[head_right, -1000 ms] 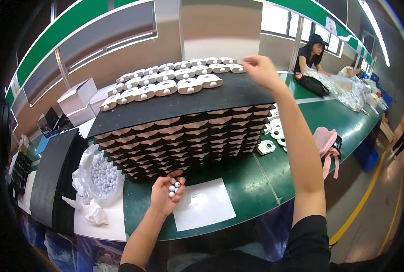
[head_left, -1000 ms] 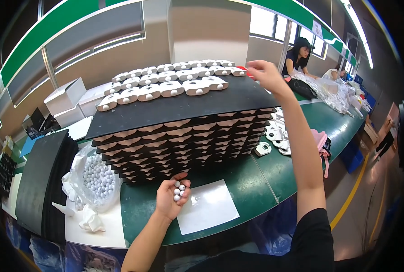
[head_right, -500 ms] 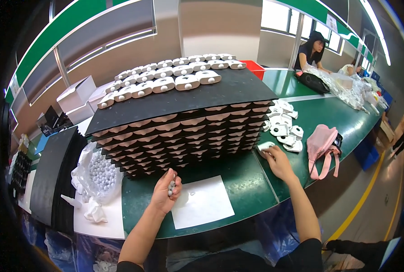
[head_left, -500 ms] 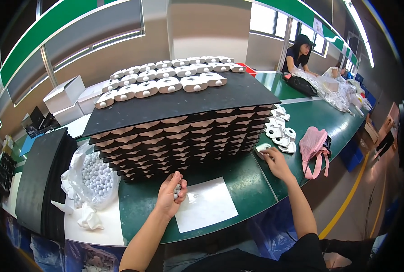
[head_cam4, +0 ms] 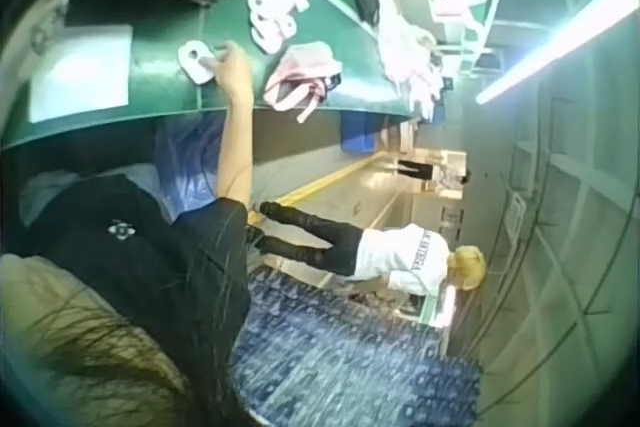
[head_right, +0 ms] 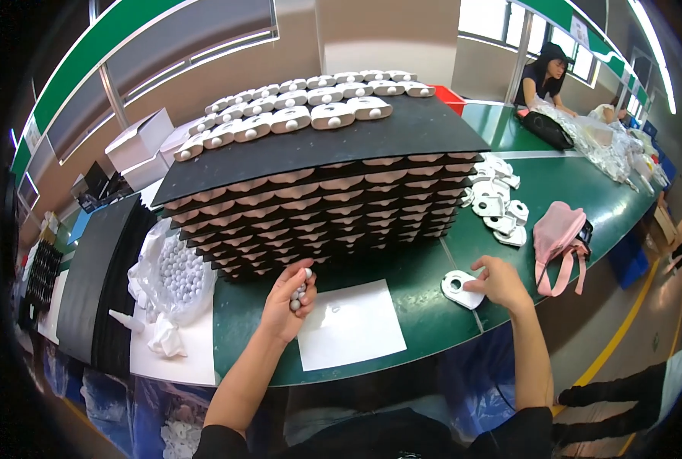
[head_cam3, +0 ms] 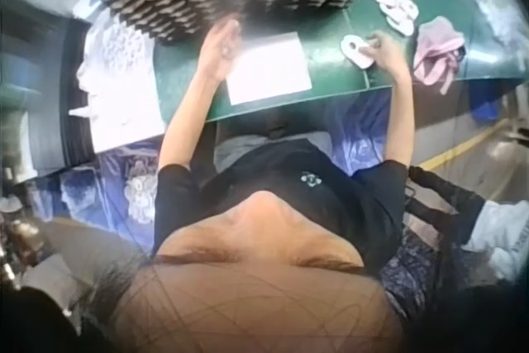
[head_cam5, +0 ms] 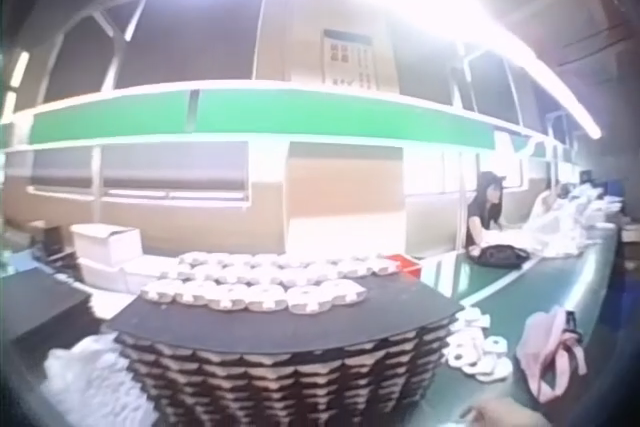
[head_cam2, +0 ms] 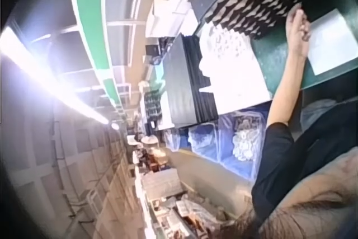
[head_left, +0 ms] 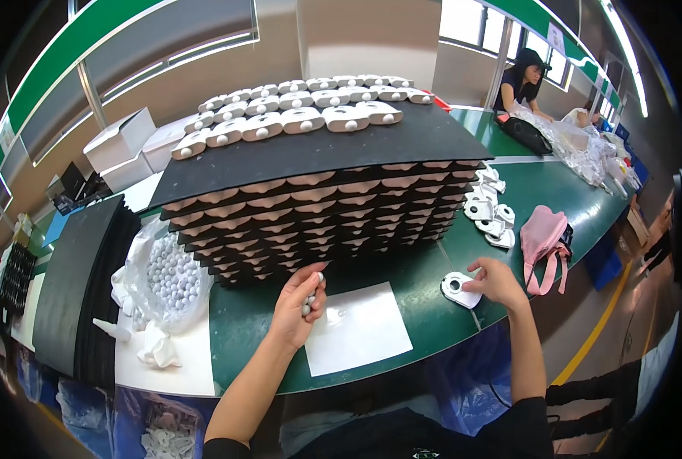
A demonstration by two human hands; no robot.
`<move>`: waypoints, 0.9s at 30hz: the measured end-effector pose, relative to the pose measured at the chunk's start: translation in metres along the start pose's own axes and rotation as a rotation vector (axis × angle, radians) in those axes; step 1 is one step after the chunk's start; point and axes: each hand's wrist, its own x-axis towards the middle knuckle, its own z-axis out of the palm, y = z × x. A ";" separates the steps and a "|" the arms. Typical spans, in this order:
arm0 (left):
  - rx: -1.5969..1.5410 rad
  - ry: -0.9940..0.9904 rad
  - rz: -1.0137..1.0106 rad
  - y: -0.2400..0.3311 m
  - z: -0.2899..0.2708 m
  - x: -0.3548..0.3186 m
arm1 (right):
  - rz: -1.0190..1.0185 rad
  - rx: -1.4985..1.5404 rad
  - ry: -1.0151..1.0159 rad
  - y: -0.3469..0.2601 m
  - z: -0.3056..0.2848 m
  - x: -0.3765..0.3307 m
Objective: Assembling small plastic light fixture housings by applying glue and joining components.
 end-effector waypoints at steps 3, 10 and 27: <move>0.001 -0.006 0.011 0.002 -0.001 0.000 | -0.061 -0.129 -0.083 -0.027 -0.008 -0.006; 0.090 0.018 0.054 0.000 -0.007 0.000 | -0.399 0.612 -0.154 -0.091 0.051 -0.013; 0.056 0.036 0.040 0.000 -0.008 0.003 | -0.366 0.719 -0.253 -0.120 0.135 -0.013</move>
